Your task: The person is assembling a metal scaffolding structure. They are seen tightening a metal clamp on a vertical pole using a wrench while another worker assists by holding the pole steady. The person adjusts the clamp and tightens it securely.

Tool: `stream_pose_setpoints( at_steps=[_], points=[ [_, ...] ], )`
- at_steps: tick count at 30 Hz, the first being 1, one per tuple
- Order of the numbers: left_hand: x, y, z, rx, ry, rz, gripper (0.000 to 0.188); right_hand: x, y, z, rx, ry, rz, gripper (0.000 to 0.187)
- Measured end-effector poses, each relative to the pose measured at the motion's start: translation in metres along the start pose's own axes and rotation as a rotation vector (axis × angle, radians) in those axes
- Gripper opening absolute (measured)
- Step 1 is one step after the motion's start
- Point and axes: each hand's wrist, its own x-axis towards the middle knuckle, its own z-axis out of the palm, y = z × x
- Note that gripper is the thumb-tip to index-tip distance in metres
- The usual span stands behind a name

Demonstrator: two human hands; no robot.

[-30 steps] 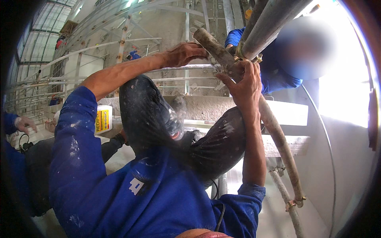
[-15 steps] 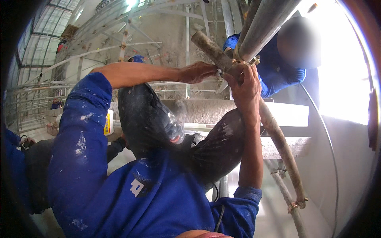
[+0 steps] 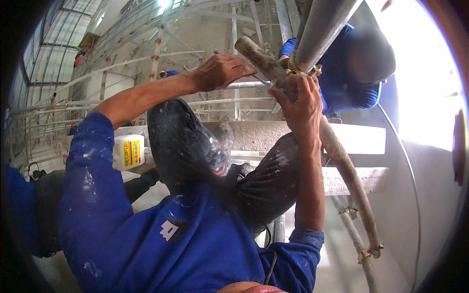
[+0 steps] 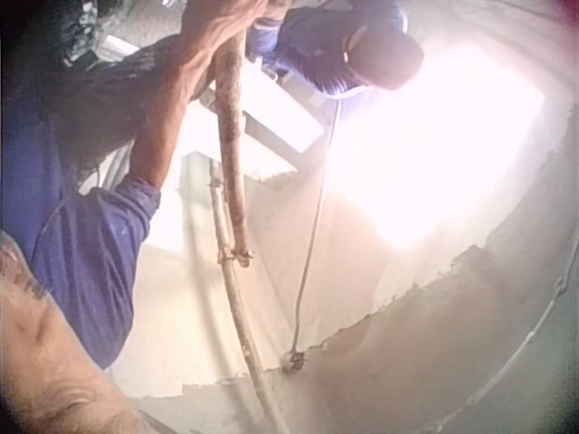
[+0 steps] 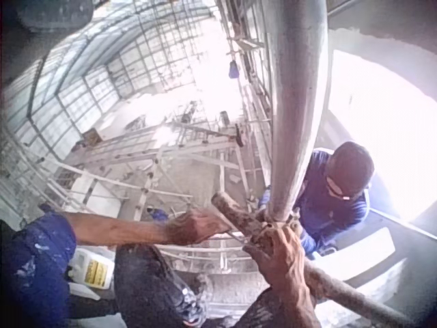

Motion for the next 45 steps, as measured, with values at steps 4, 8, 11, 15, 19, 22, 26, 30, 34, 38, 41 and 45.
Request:
stream_pose_setpoints(
  at_steps=[4,8,11,15,19,22,26,30,34,38,41,45],
  points=[
    [0.027,0.018,-0.061,0.156,-0.213,0.013,0.023,-0.001,0.002,0.002,0.037,0.006,-0.022,0.047],
    [0.095,0.056,-0.089,0.439,-0.394,0.175,0.014,-0.003,0.008,-0.003,0.042,-0.014,0.064,0.044],
    [0.127,0.101,-0.105,0.646,-0.668,0.223,0.011,-0.004,0.004,-0.001,0.025,0.023,0.063,0.040],
    [0.150,0.119,-0.084,0.660,-0.588,0.583,0.015,-0.005,0.019,0.005,-0.086,0.118,-0.093,0.034],
    [0.158,0.145,-0.040,0.702,-0.633,0.525,0.015,-0.008,-0.002,-0.001,-0.026,0.093,-0.150,0.030],
    [0.162,0.153,-0.027,0.675,-0.639,0.441,0.015,-0.016,-0.005,-0.005,0.036,0.055,-0.097,0.028],
    [0.166,0.153,-0.030,0.672,-0.626,0.372,0.015,-0.015,-0.008,-0.011,0.086,0.037,-0.071,0.024],
    [0.162,0.156,-0.046,0.694,-0.629,0.313,0.015,-0.016,-0.005,-0.013,0.139,0.033,-0.085,0.021],
    [0.137,0.147,-0.080,0.674,-0.619,0.210,0.016,-0.015,-0.006,-0.004,0.200,-0.010,-0.086,0.018],
    [0.135,0.137,-0.113,0.643,-0.756,0.197,0.019,-0.008,-0.012,0.000,0.074,0.015,-0.155,0.016],
    [0.128,0.142,-0.113,0.746,-0.665,0.104,0.020,-0.003,-0.010,-0.008,-0.001,0.019,-0.198,0.020],
    [0.139,0.163,-0.129,0.494,-0.770,0.003,0.017,-0.009,-0.012,-0.031,-0.098,-0.043,-0.102,0.025]
  ],
)
